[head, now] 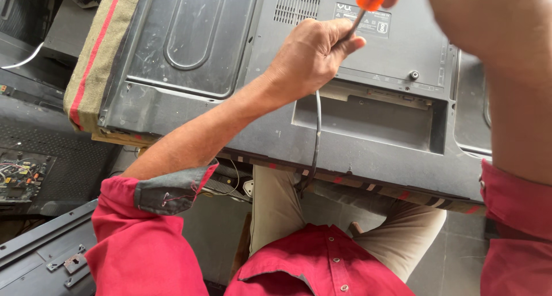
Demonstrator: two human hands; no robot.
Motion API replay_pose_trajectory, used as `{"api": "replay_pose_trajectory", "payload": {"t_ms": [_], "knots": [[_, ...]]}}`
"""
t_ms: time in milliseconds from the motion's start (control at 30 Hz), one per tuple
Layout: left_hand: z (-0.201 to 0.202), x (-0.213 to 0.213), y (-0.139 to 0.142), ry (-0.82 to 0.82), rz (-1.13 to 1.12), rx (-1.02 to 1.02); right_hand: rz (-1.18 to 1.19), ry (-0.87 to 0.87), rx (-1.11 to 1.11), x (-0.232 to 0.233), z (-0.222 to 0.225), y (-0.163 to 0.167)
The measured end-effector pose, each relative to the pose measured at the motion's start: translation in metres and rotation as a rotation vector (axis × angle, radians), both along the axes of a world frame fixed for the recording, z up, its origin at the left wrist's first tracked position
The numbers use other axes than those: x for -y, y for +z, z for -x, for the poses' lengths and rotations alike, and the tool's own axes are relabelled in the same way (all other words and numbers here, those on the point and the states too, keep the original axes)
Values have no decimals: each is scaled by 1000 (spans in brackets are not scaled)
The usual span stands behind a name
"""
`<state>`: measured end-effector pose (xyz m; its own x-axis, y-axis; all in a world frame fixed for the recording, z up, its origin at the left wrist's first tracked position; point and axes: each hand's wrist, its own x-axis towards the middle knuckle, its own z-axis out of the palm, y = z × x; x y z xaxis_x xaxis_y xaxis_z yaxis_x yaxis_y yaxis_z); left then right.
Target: The person uses a screwdriver to remove multiple screws from the back panel of a television. They systematically unscrew fasteners across the rear casing while seated in a workshop environment.
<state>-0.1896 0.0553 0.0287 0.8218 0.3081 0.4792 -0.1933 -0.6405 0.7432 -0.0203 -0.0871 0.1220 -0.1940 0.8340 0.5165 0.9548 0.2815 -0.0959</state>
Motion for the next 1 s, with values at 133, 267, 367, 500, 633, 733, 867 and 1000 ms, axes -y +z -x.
{"api": "replay_pose_trajectory", "payload": {"t_ms": [133, 267, 367, 500, 633, 733, 867, 1000], "knots": [[-2, -1, -3, 131, -136, 8, 26, 8, -238, -13, 18, -9], [-2, -5, -6, 63, -4, -20, 95, 98, -794, -20, 41, -17], [1, -4, -9, -83, 62, -10, 144, 66, -937, -21, 49, -17], [0, -2, -9, 63, -91, 23, 148, 47, -1024, -17, 56, -23], [-1, -1, -6, 129, -73, -30, 61, -53, -1019, -19, 57, -35], [0, 1, -7, 48, 3, -3, 48, -69, -1076, -19, 57, -40], [5, 1, -9, -69, 114, 14, 68, -25, -1042, -15, 54, -41], [0, 4, -10, 129, -32, -14, 31, 5, -1101, -15, 53, -49]]}}
